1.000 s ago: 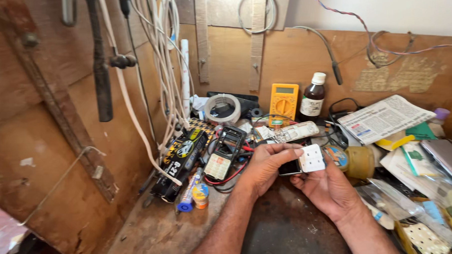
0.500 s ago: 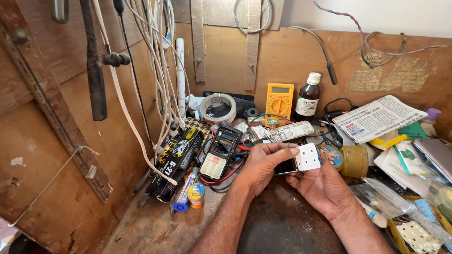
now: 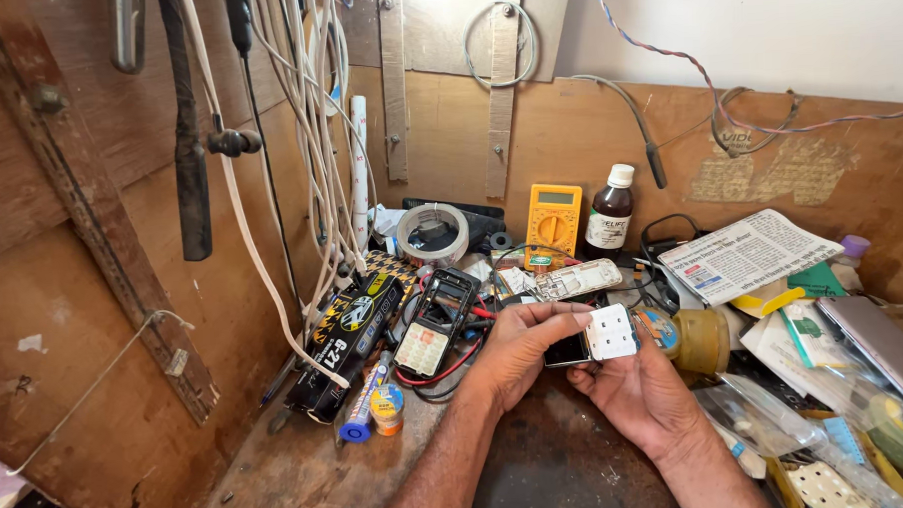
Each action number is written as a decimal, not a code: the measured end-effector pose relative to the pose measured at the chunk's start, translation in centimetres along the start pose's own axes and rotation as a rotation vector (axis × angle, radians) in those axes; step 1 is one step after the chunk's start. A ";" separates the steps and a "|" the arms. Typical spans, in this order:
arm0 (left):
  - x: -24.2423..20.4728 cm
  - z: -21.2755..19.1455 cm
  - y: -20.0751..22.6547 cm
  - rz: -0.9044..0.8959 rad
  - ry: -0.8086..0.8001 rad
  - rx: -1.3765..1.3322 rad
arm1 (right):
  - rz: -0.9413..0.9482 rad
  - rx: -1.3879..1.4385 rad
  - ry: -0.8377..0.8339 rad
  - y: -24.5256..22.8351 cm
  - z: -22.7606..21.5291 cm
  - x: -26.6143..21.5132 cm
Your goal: The person unpacks a small electronic device from a plastic bag, connects a USB cable, and uses a multimeter to test the device's electrical connections on a cluttered workbench.
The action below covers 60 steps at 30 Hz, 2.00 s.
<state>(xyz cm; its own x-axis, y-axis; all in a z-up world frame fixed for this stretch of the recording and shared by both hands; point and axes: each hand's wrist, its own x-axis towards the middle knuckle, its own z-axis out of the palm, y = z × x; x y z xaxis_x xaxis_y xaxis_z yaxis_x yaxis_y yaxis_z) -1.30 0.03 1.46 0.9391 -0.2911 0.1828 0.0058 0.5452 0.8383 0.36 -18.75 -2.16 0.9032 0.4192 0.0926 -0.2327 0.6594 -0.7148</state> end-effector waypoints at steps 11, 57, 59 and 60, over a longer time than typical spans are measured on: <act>-0.3 0.8 1.6 0.008 0.149 -0.038 | -0.008 -0.001 0.028 -0.1 1.3 -0.4; -0.7 -0.1 0.4 0.054 -0.026 0.069 | -0.008 -0.035 0.024 -0.4 2.5 -1.1; -0.7 -0.1 0.5 0.054 -0.026 0.068 | -0.012 -0.037 0.011 -0.4 2.5 -1.1; -0.7 -0.1 0.5 0.053 -0.026 0.069 | -0.007 -0.035 0.015 -0.4 2.5 -1.1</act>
<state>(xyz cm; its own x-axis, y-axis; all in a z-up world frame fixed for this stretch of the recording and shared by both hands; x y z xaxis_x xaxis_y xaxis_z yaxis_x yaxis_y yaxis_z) -1.94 0.57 1.71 0.9281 -0.2839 0.2408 -0.0684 0.5057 0.8600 -1.45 -17.95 -0.27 0.9103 0.4047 0.0873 -0.2138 0.6401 -0.7379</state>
